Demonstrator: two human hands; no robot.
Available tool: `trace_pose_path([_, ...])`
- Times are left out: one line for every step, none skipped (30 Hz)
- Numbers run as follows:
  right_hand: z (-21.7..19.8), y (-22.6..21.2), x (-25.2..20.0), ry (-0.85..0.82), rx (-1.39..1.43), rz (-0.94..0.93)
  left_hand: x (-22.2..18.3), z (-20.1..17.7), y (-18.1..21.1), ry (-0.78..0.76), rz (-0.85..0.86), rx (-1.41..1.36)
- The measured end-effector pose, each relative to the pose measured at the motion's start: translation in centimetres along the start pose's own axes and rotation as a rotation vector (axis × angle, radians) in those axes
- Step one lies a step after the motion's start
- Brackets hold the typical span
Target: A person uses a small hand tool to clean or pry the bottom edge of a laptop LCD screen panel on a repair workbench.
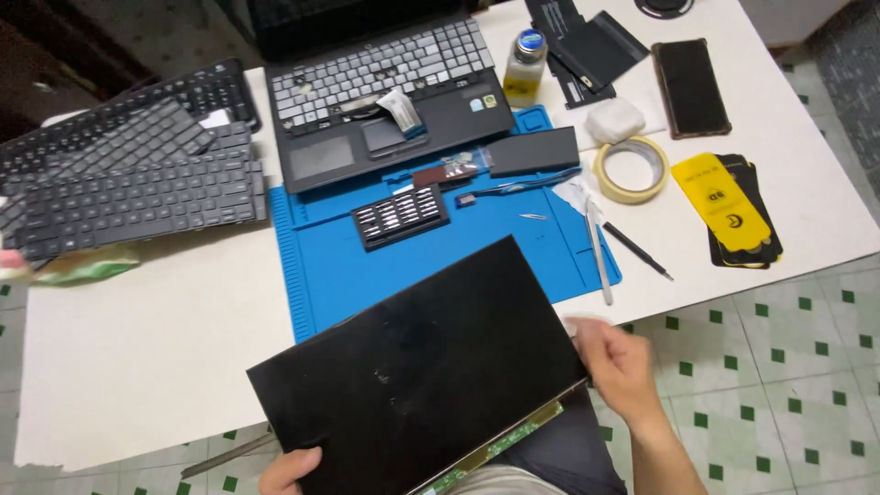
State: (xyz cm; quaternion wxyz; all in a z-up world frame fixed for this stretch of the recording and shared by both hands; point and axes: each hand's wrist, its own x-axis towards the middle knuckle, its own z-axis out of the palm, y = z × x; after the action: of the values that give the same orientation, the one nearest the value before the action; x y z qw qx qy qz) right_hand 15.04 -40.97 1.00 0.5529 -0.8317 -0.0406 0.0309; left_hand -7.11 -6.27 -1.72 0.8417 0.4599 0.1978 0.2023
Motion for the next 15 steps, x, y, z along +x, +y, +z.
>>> trace_pose_path([-0.4,-0.1,1.0,0.002,-0.005,0.008,-0.2,0.0,-0.4,-0.001,-0.010,0.000])
trace_pose_path([-0.7,-0.3,2.3,0.173,-0.363,-0.238,-0.4,0.0,-0.8,0.156,0.112,0.254])
trace_pose_path([-0.9,-0.4,3.4,0.335,-0.720,-0.488,-0.6,-0.1,-1.1,0.313,0.233,0.510])
trace_pose_path([-1.2,0.2,4.6,0.328,-0.720,-0.487,0.5,-0.5,-2.3,0.318,0.228,0.512])
trace_pose_path([-1.5,0.7,5.8,0.332,-0.854,-0.452,1.5,-0.9,-3.3,0.333,0.154,0.179])
trace_pose_path([-1.4,1.3,7.1,0.331,-0.980,-0.421,2.5,-1.5,-4.1,0.351,0.088,-0.149])
trace_pose_path([-1.8,2.6,7.6,0.318,-0.971,-0.424,4.1,-4.7,-5.7,0.364,0.094,-0.143])
trace_pose_path([-1.8,3.9,8.4,0.319,-1.057,-0.358,5.2,-8.2,-7.1,0.259,-0.242,-0.155])
trace_pose_path([-1.6,5.1,9.2,0.320,-1.143,-0.293,6.1,-12.0,-8.4,0.140,-0.572,-0.177])
trace_pose_path([-1.8,5.4,9.3,0.293,-1.126,-0.320,6.4,-9.8,-7.7,0.174,-0.550,-0.183])
trace_pose_path([-1.9,5.7,9.5,0.328,-1.141,-0.364,6.8,-7.7,-7.0,0.019,-0.582,-0.294])
trace_pose_path([-2.2,5.8,9.5,0.373,-1.160,-0.400,7.8,-5.7,-6.3,-0.149,-0.616,-0.400])
trace_pose_path([-2.2,6.4,9.7,0.354,-1.146,-0.420,8.4,-5.4,-6.2,-0.126,-0.597,-0.403])
trace_pose_path([-2.4,6.9,9.6,0.335,-1.205,-0.372,9.4,-5.0,-6.2,-0.292,-0.584,-0.452])
trace_pose_path([-2.6,7.5,9.7,0.317,-1.263,-0.324,10.4,-4.5,-6.2,-0.458,-0.569,-0.496])
